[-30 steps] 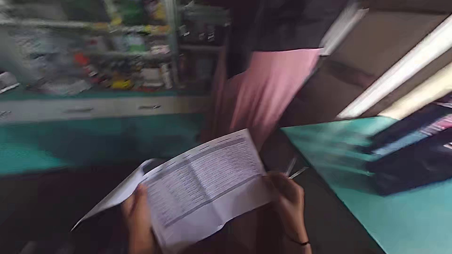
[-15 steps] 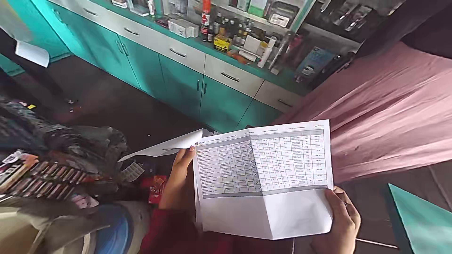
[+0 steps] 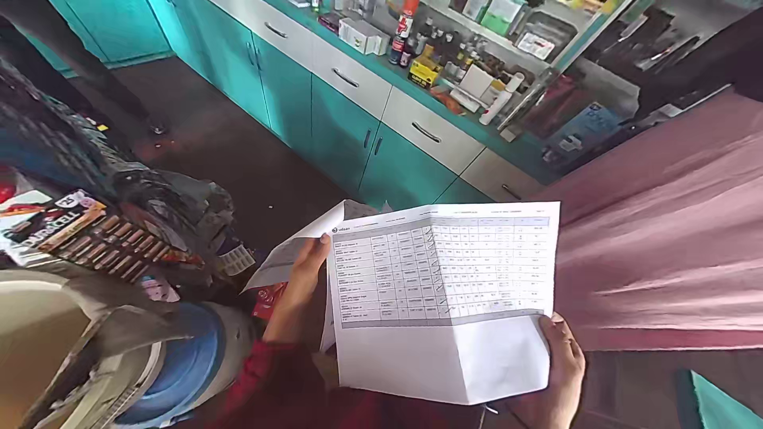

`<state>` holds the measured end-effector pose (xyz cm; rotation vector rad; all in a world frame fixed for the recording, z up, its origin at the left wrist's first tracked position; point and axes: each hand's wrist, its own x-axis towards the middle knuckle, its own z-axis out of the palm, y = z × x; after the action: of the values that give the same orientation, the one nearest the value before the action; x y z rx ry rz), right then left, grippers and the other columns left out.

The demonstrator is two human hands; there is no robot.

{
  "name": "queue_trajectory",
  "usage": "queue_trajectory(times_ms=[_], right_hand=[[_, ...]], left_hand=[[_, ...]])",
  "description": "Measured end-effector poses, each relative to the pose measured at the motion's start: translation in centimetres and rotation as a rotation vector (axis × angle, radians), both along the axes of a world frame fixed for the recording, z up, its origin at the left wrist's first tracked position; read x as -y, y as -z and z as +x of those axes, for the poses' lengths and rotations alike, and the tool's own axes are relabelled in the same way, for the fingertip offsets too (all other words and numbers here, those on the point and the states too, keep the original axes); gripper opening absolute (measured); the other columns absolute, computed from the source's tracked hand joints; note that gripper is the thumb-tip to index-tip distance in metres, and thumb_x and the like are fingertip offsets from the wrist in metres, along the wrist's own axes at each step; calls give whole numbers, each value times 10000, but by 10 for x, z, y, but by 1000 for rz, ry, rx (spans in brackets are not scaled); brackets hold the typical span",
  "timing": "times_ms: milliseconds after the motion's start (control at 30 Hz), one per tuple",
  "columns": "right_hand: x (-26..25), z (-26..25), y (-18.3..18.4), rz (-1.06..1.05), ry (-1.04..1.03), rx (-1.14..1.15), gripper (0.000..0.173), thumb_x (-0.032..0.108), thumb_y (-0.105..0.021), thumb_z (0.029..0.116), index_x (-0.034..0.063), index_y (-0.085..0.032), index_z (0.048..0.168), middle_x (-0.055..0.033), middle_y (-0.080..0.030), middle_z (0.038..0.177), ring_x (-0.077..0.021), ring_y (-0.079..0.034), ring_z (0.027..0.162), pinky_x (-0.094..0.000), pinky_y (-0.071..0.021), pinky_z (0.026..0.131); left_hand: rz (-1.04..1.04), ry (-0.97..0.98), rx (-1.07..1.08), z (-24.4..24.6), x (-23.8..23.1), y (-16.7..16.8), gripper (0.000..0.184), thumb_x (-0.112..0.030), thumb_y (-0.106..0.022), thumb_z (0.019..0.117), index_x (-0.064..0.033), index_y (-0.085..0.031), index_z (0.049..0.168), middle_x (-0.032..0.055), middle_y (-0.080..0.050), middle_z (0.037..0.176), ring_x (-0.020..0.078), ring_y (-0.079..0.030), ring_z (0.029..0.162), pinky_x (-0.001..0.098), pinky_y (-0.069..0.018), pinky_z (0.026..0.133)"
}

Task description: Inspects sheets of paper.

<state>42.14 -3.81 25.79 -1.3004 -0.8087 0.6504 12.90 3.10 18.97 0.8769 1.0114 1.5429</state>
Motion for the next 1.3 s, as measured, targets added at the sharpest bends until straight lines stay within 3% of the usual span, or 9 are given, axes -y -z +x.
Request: queue_trajectory(times_ms=[200,367,467,533,633,733,867,1300], right_hand=[[-9,-4,-1,-13,-68,-33,300,50,-319,1043,117,-605,985,127,-698,796,55,-672,721,-128,-578,665],[-12,-5,0,-25,-39,-40,308,39,-319,1048,100,-616,988,113,-706,780,41,-683,703,-145,-590,647],[-10,-8,6,-19,-6,32,266,16,-360,1022,101,-607,971,134,-690,770,51,-672,692,-135,-582,637],[-9,-7,11,6,-2,121,217,5,-400,1010,100,-591,975,150,-661,774,64,-654,694,-130,-576,656],[-6,-10,13,32,7,204,184,-12,-419,992,86,-575,995,158,-636,798,78,-637,719,-124,-565,700],[-4,-10,9,29,4,232,186,-28,-410,994,77,-562,1003,162,-628,821,94,-631,738,-109,-556,722],[-1,-13,5,28,-16,242,193,-32,-390,1007,78,-549,1017,171,-629,840,107,-632,764,-103,-553,735],[-3,-11,8,16,-28,264,189,-14,-379,1009,84,-541,1019,174,-623,834,100,-632,757,-112,-554,736]], left_hand=[[-67,-23,48,8,3,-6,305,-209,-319,1111,-113,-541,1297,-57,-714,1052,12,-690,968,253,-589,892],[-40,-78,8,4,6,-9,313,-201,-294,1103,-100,-521,1293,-89,-689,1046,-30,-664,976,223,-565,910],[57,-54,44,-3,12,-12,356,-296,-284,1106,-168,-517,1343,-135,-697,1120,-46,-655,1035,216,-559,939],[142,-4,59,-5,19,-19,411,-345,-332,1101,-156,-459,1442,-159,-686,1188,-57,-646,1072,198,-550,960],[161,23,118,-1,23,-33,348,-229,-438,1022,-148,-482,1358,-153,-691,1073,-53,-664,954,182,-572,868],[188,121,190,-5,22,-28,358,-126,-375,1049,-177,-498,1381,-110,-700,1127,-4,-680,998,230,-582,900],[168,98,163,-5,23,-31,373,-102,-295,1073,-140,-495,1385,-96,-691,1120,-10,-677,985,217,-580,893],[188,58,101,-4,22,-32,395,-120,-288,1087,-150,-502,1417,-104,-680,1184,-19,-661,1042,220,-563,935]])
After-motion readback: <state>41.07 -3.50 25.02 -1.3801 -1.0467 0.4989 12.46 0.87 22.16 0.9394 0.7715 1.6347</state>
